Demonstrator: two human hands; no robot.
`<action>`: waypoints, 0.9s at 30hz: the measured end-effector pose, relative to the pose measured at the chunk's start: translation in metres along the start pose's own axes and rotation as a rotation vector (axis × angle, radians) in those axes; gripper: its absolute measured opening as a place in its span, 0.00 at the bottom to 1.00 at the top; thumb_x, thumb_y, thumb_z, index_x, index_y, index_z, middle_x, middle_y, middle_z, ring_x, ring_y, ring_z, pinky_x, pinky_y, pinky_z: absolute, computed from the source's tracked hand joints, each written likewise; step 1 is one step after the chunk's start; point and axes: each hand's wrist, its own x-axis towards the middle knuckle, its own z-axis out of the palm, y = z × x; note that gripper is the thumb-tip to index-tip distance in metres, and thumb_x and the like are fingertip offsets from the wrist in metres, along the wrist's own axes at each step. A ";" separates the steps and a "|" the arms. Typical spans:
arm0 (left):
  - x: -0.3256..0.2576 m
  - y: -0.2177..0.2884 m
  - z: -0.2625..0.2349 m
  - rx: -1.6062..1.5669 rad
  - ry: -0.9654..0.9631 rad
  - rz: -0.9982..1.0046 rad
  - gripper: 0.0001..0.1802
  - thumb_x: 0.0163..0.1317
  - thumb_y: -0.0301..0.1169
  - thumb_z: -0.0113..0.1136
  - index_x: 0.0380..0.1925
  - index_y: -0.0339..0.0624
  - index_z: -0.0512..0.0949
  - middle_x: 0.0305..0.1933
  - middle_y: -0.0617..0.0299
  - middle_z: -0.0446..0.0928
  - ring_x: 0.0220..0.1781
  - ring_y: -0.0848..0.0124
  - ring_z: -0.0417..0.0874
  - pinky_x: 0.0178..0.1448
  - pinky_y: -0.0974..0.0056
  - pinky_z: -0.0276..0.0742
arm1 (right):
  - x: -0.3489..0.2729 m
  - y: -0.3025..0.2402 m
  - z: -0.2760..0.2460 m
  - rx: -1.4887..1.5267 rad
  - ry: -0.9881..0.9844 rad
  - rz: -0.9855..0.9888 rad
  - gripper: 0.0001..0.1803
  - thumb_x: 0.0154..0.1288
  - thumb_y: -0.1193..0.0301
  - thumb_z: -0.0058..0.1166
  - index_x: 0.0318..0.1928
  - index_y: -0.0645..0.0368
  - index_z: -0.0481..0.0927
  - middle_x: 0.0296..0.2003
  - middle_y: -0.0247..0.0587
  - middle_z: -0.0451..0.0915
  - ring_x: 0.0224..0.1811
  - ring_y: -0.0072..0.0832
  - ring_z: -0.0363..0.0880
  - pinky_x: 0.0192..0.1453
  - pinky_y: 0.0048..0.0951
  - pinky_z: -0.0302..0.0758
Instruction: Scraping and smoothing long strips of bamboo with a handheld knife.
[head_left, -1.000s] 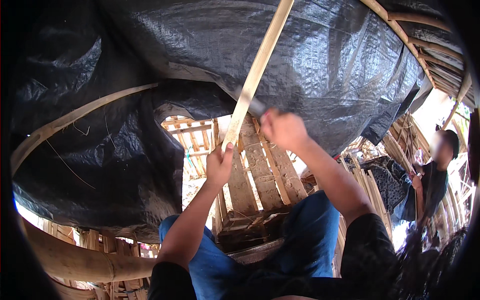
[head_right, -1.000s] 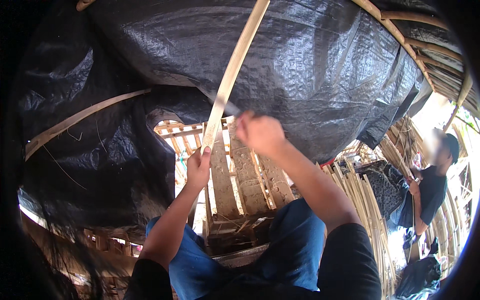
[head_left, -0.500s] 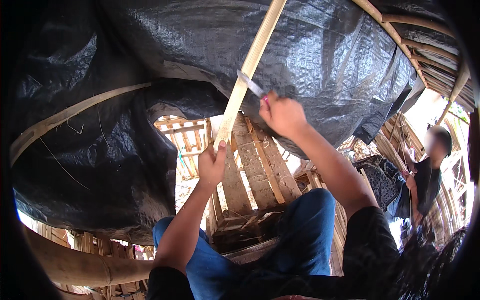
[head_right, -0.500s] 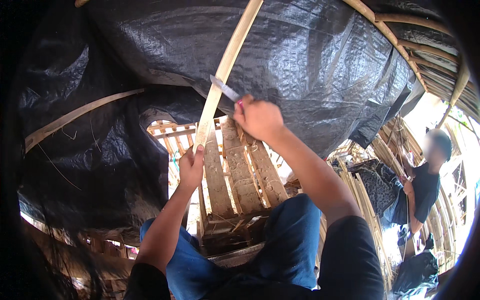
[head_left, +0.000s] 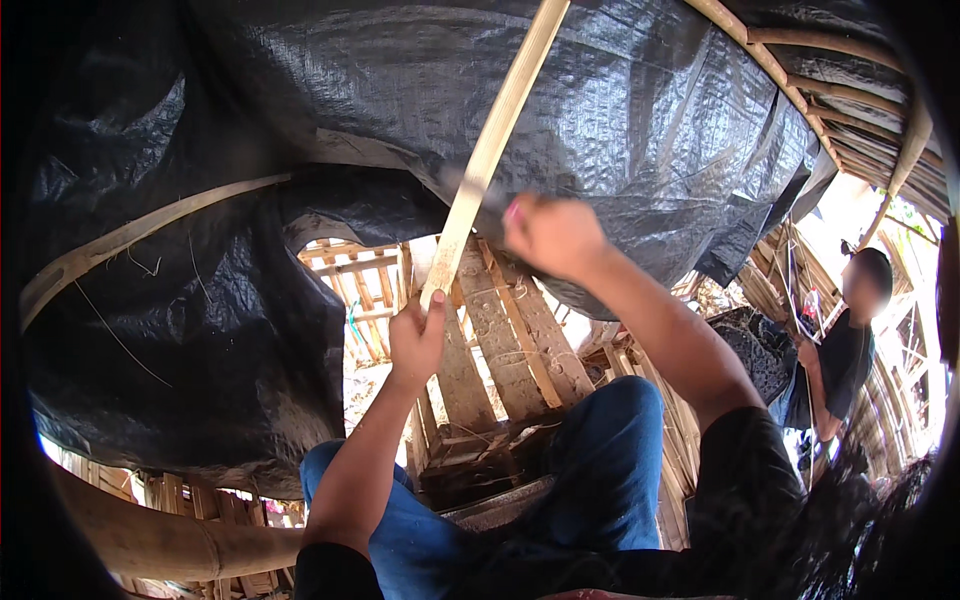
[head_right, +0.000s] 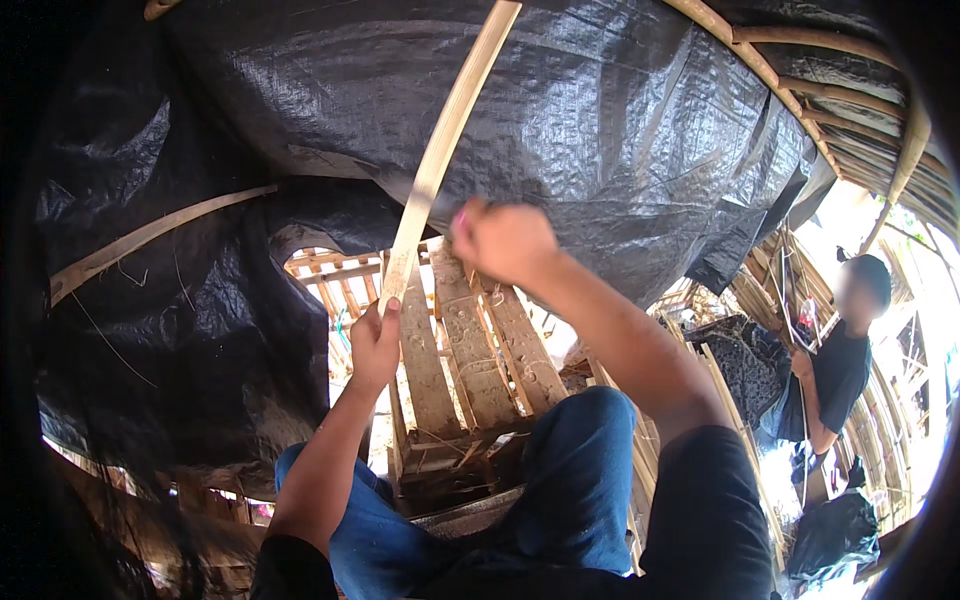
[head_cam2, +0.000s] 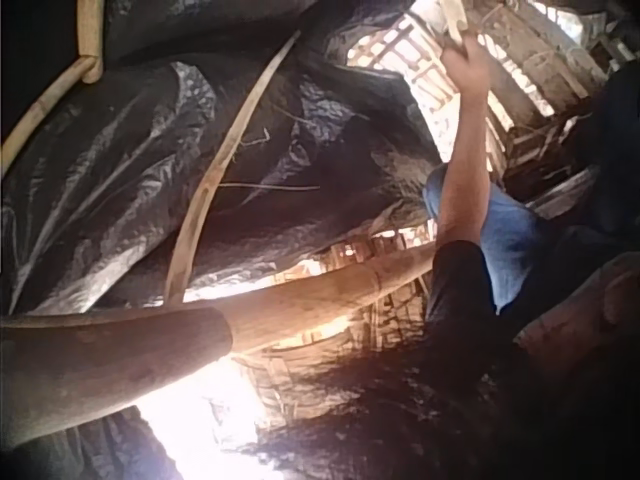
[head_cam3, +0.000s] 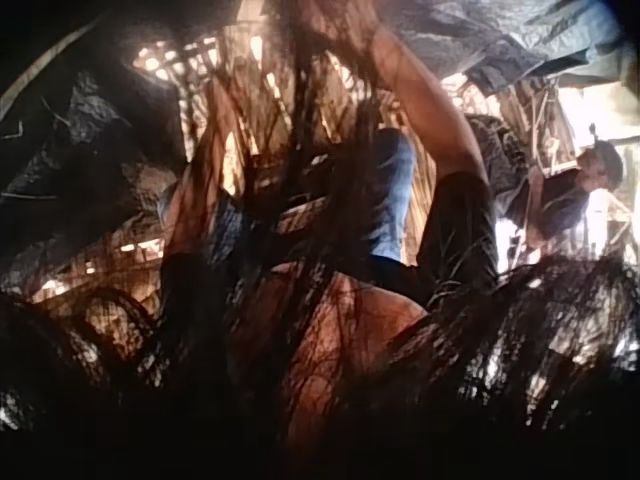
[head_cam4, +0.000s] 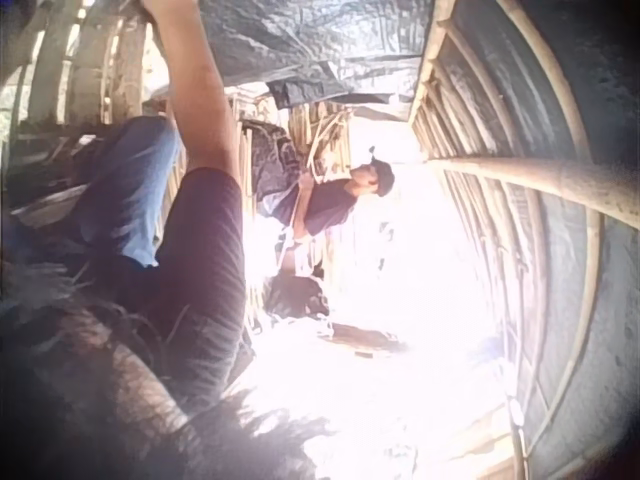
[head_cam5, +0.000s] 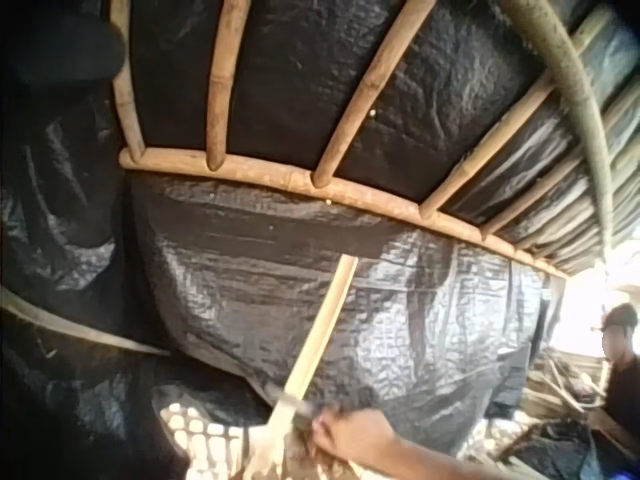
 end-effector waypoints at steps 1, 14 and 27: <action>0.000 -0.002 0.000 0.000 0.004 0.004 0.23 0.72 0.45 0.50 0.29 0.34 0.73 0.16 0.73 0.60 0.20 0.83 0.59 0.23 0.68 0.54 | 0.014 0.010 -0.009 -0.011 0.064 0.131 0.17 0.67 0.60 0.44 0.30 0.62 0.74 0.11 0.43 0.75 0.12 0.41 0.77 0.18 0.44 0.77; -0.007 0.011 -0.004 -0.090 0.006 0.020 0.24 0.71 0.45 0.51 0.25 0.34 0.72 0.14 0.68 0.62 0.18 0.79 0.61 0.23 0.66 0.58 | 0.028 0.014 -0.048 0.013 -0.251 0.062 0.24 0.70 0.53 0.37 0.42 0.63 0.74 0.27 0.54 0.82 0.31 0.51 0.83 0.39 0.48 0.81; -0.012 -0.021 -0.012 -0.044 -0.035 -0.038 0.25 0.71 0.45 0.50 0.21 0.34 0.71 0.13 0.64 0.62 0.19 0.77 0.62 0.24 0.63 0.60 | 0.090 0.120 -0.100 0.034 0.173 0.453 0.28 0.72 0.52 0.34 0.42 0.63 0.81 0.31 0.59 0.83 0.37 0.53 0.84 0.45 0.48 0.79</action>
